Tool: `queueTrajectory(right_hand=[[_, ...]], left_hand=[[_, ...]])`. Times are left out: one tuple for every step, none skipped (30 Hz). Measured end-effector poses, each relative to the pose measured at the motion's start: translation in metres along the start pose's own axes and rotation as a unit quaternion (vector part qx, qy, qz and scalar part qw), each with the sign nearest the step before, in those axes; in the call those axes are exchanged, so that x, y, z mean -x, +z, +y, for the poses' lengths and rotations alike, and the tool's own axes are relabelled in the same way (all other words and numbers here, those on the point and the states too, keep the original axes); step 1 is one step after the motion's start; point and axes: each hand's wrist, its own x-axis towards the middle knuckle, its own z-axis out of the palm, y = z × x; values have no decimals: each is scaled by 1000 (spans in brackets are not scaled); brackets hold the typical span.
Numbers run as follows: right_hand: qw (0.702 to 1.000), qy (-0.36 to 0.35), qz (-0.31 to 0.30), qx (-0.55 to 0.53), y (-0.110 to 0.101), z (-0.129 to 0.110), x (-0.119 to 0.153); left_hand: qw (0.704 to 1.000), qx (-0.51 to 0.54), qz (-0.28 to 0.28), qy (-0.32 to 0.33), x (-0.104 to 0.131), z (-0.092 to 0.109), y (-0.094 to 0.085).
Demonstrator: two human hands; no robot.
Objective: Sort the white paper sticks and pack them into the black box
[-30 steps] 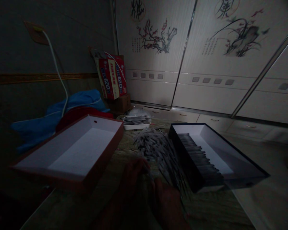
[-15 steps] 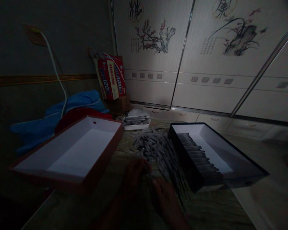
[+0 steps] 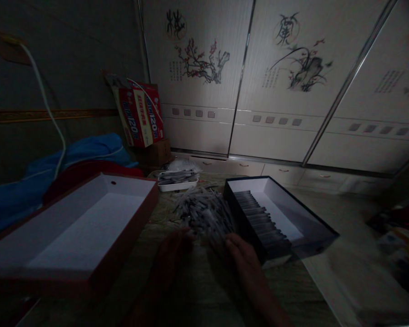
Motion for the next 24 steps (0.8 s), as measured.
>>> queueTrajectory(right_hand=[[1000,2,14,15,-16,-4,-6],[999,0,10,31,-34,-6,-14],[998,-3,5,55,-53,-5,-23],[996,-19,-3,82,-72,-3,-33],[993,-33,-12,115,-91,2,-45],[986,-46,-23,157,-107,9,-57],[973,-49,-39,220,-122,18,-70],[949,-42,-50,309,-134,28,-82],[912,-30,-73,402,-143,39,-95],[897,-21,-79,434,-149,48,-106],[884,-15,-87,459,-152,58,-116],[873,-12,-100,477,-152,66,-125],[865,-11,-114,488,-151,72,-132],[855,-11,-131,501,-148,78,-139],[846,-13,-148,512,-145,82,-145],[837,-16,-164,522,-142,85,-150],[829,-20,-179,529,-138,88,-154],[823,-24,-193,534,-135,90,-158],[818,-29,-205,536,-132,91,-162],[814,-35,-217,537,-129,91,-164],[811,-40,-226,537,-127,91,-166],[810,-44,-234,536,-125,91,-168],[809,-48,-240,534,-123,91,-168],[810,-52,-244,531,-121,91,-168]], left_hand=[[1000,-17,12,-2,-1,-2,-1],[999,-37,21,-2,-1,-3,-2],[998,-59,27,6,-1,-4,-3],[996,-83,32,13,-1,-4,-3],[994,-106,34,21,-1,-4,-2],[991,-126,36,29,-2,-4,-1],[989,-141,37,34,-2,-3,0],[988,-148,39,35,-2,-2,1],[987,-149,41,34,-2,-1,2],[988,-146,44,29,-3,-1,3],[989,-142,45,22,-4,-1,3],[989,-139,45,16,-4,0,3],[989,-139,45,13,-5,0,3],[988,-144,45,13,-5,0,2],[987,-152,45,16,-6,-1,2],[986,-160,45,20,-6,-1,1],[985,-167,47,20,-7,-1,1],[984,-171,47,18,-7,-1,1],[984,-172,48,14,-7,-1,0],[984,-172,48,10,-7,-1,1],[984,-170,49,7,-6,-1,1],[985,-167,50,4,-6,0,2],[985,-165,50,3,-5,1,3],[985,-162,52,2,-5,2,3]])
